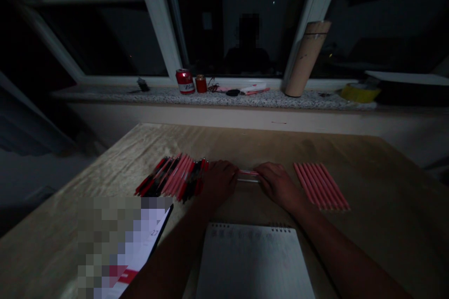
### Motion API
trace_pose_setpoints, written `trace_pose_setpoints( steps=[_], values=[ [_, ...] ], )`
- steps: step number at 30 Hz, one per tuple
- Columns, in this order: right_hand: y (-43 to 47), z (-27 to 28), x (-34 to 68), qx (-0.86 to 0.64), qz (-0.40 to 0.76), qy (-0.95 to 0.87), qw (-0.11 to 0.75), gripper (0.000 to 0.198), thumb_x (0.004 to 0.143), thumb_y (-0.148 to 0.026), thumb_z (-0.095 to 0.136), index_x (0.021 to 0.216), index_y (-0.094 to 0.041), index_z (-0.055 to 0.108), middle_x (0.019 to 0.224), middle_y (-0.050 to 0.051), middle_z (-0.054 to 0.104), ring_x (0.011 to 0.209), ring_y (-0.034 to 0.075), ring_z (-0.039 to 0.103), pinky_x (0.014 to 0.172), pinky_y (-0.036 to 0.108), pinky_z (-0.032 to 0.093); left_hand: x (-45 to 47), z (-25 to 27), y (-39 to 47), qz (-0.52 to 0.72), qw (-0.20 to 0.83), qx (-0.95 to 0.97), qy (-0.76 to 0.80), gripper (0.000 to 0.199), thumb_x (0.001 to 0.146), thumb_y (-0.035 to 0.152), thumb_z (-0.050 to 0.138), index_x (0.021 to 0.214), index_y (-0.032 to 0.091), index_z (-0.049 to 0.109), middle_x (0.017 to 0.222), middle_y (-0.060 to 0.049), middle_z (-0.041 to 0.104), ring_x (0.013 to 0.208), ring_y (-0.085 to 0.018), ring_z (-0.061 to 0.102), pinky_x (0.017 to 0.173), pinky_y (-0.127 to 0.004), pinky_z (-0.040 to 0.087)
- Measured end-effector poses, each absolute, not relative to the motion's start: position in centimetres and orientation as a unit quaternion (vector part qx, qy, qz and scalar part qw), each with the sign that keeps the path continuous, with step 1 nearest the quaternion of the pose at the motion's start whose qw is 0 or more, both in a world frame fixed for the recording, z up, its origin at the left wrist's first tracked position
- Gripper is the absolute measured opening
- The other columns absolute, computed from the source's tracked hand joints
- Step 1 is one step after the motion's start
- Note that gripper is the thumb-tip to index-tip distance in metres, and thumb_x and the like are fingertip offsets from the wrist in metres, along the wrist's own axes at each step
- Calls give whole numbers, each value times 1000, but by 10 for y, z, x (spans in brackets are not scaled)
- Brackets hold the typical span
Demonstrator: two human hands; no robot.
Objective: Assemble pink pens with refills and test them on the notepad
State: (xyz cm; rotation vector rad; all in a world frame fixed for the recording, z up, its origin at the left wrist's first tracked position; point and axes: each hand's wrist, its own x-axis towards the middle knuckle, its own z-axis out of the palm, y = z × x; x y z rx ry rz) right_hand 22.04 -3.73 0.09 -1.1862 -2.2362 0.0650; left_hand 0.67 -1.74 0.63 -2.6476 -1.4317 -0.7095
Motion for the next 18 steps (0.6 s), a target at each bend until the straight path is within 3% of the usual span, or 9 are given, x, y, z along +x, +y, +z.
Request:
trace_pose_setpoints(
  steps=[18],
  values=[
    [-38,1,217,-432,25,-850,300,24,87,-17,49,107,-20,61,97,8,64,92,20,56,83,35,41,7,6,-20,-239,2,-861,-450,16,85,21,46,92,19,60,92,-4,64,91,-19,55,86,-36,36]
  ],
)
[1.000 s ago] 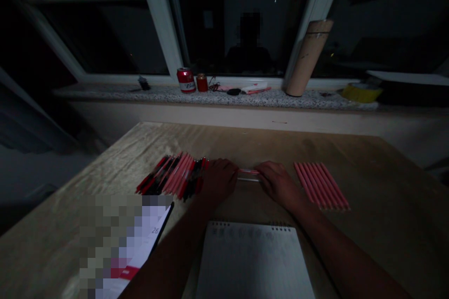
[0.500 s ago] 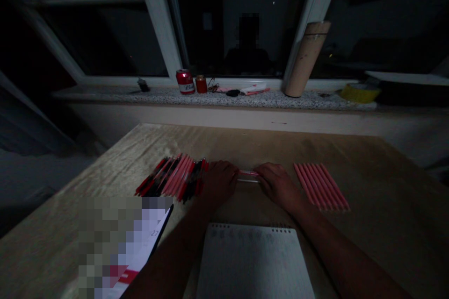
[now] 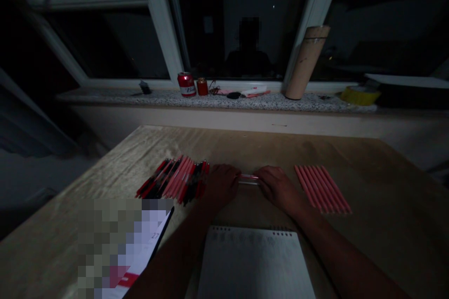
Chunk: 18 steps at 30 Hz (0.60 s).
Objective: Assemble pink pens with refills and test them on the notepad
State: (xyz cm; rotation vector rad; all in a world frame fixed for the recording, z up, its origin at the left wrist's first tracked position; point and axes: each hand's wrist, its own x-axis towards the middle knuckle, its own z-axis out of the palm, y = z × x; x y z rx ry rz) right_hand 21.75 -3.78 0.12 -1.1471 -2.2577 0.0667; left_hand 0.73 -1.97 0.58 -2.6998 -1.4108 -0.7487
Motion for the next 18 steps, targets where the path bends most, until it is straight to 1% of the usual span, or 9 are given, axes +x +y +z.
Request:
trace_pose_setpoints(
  steps=[8,18],
  values=[
    [-38,3,217,-431,33,-851,298,22,89,-20,48,105,-20,62,96,8,65,91,20,57,82,36,42,8,6,-19,-249,6,-855,-455,17,85,21,46,92,19,61,91,-4,65,89,-19,56,85,-36,37],
    [-38,-1,217,-420,24,-857,297,21,87,-16,50,105,-19,61,97,7,67,90,20,58,83,37,42,8,4,-18,-246,16,-858,-451,20,89,25,42,89,18,61,87,-5,65,87,-19,56,84,-37,38]
  ],
)
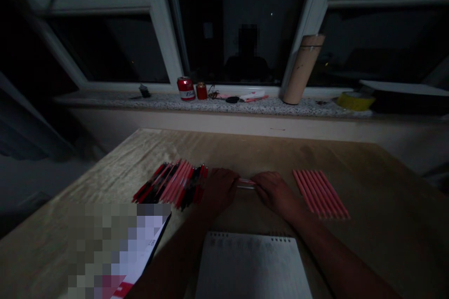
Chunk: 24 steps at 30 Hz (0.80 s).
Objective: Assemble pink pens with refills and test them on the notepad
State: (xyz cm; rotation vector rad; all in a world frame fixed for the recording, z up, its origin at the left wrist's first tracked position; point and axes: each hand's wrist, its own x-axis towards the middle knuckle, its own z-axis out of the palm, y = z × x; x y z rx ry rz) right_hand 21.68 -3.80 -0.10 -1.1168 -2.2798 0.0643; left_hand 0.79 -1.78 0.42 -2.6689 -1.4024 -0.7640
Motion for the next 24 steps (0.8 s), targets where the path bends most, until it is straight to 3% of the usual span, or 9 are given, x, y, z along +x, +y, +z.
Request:
trace_pose_setpoints(
  steps=[11,24],
  values=[
    [-39,2,215,-426,12,-847,318,19,87,-18,50,102,-20,61,89,7,66,85,22,54,78,38,42,8,4,-18,-274,14,-844,-460,21,89,26,42,88,19,61,86,-4,64,85,-18,56,83,-36,38],
    [-44,1,211,-430,43,-818,380,25,88,-19,48,112,-17,54,96,9,64,88,20,58,80,35,47,9,3,-19,-290,10,-831,-474,17,86,23,45,90,18,61,87,-5,65,85,-18,57,82,-35,39]
  ],
)
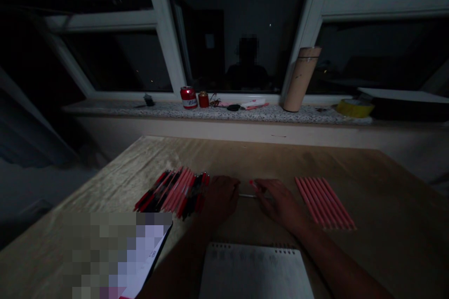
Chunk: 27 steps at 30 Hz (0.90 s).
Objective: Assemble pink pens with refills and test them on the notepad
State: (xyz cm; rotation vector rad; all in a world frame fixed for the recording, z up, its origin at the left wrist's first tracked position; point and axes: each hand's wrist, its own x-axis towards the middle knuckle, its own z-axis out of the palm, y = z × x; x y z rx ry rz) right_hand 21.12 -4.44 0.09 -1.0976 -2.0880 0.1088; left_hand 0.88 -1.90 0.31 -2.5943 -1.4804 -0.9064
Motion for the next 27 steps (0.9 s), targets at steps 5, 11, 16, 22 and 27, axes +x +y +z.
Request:
trace_pose_setpoints(
  steps=[5,11,16,22,27],
  values=[
    [-43,-5,211,-438,95,-805,389,33,86,-19,48,119,-18,47,99,9,63,88,19,60,79,34,49,9,8,-22,-314,8,-833,-455,16,86,22,44,89,18,60,84,-5,64,82,-18,57,81,-35,40],
    [-45,-6,207,-438,156,-800,379,33,85,-19,49,117,-20,47,99,7,64,88,17,62,78,31,50,12,8,-27,-340,-17,-859,-383,16,85,29,49,92,18,59,88,-6,64,85,-19,56,82,-35,40],
    [-48,-4,201,-419,182,-809,369,34,83,-16,51,116,-20,48,107,8,63,96,18,61,82,31,49,19,6,-29,-323,-48,-870,-369,16,87,29,47,91,18,59,88,-4,64,86,-17,55,83,-34,39],
    [-40,-3,211,-441,70,-840,307,22,83,-19,55,104,-17,60,97,9,66,93,22,58,85,37,44,18,10,-27,-345,-76,-838,-417,24,90,32,42,79,17,57,76,-3,61,76,-15,54,76,-30,39],
    [-35,-3,219,-472,36,-851,228,14,84,-23,55,93,-19,65,94,6,63,92,21,54,85,36,39,14,12,-27,-344,-100,-825,-438,27,89,36,42,77,18,58,75,-3,60,75,-15,53,75,-31,38]
  ],
)
